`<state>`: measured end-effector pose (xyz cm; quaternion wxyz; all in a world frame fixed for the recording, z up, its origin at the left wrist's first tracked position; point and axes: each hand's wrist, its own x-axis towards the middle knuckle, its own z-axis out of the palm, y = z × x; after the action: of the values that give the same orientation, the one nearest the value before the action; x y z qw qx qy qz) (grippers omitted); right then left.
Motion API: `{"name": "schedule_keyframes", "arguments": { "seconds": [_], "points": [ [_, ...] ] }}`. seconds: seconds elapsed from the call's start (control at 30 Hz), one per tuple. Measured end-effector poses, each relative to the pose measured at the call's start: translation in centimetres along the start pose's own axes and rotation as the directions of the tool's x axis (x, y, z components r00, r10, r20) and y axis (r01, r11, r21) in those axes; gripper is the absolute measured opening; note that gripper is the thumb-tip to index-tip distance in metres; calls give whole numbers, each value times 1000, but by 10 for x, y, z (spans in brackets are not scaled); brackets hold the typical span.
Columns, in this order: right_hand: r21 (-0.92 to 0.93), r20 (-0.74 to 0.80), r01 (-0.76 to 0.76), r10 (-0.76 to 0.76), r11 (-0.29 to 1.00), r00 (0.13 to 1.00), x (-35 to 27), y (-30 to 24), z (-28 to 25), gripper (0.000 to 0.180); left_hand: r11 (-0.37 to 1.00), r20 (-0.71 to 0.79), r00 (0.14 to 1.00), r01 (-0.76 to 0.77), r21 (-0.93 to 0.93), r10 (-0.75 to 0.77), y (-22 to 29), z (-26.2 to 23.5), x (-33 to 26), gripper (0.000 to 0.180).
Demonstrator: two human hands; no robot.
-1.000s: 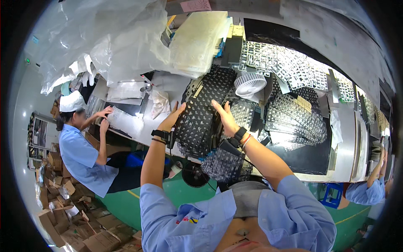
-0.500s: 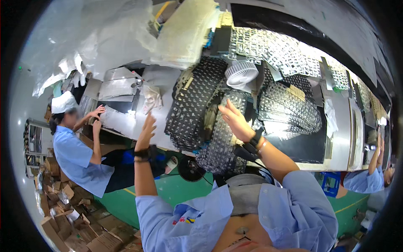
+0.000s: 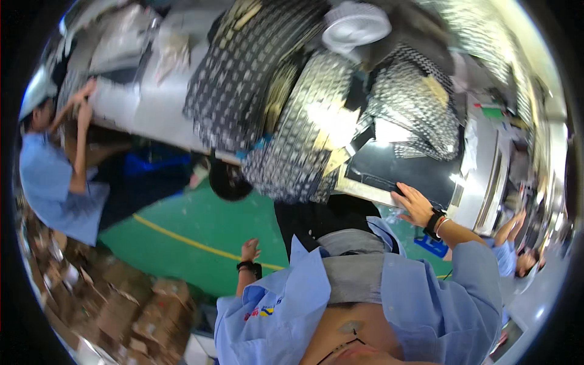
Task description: Organizing and assembling keyboard components at a factory workbench.
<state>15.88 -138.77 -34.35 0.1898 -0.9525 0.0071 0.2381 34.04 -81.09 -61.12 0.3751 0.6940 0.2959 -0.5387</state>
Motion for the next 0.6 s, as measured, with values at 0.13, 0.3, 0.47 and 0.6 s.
{"name": "schedule_keyframes", "arguments": {
  "seconds": [0.13, 0.3, 0.47, 0.6],
  "points": [
    [-140, 84, 246, -236, 959, 968, 8, 42, 32, 64, 863, 15, 913, -389, 322, 407, -174, 45, 66, 43],
    [-326, -24, 198, -217, 924, 976, -14, 68, 86, 59, 954, -65, 993, 108, 281, -94, -234, 194, 91, 64],
    [-331, -134, 250, -308, 910, 942, -16, 74, 101, 68, 776, -162, 969, 245, 581, -186, -321, 274, 75, 104],
    [-359, -119, 281, -342, 890, 932, -13, 75, 103, 74, 628, -40, 914, 310, 714, -405, -348, 339, 71, 135]
  ]
}}
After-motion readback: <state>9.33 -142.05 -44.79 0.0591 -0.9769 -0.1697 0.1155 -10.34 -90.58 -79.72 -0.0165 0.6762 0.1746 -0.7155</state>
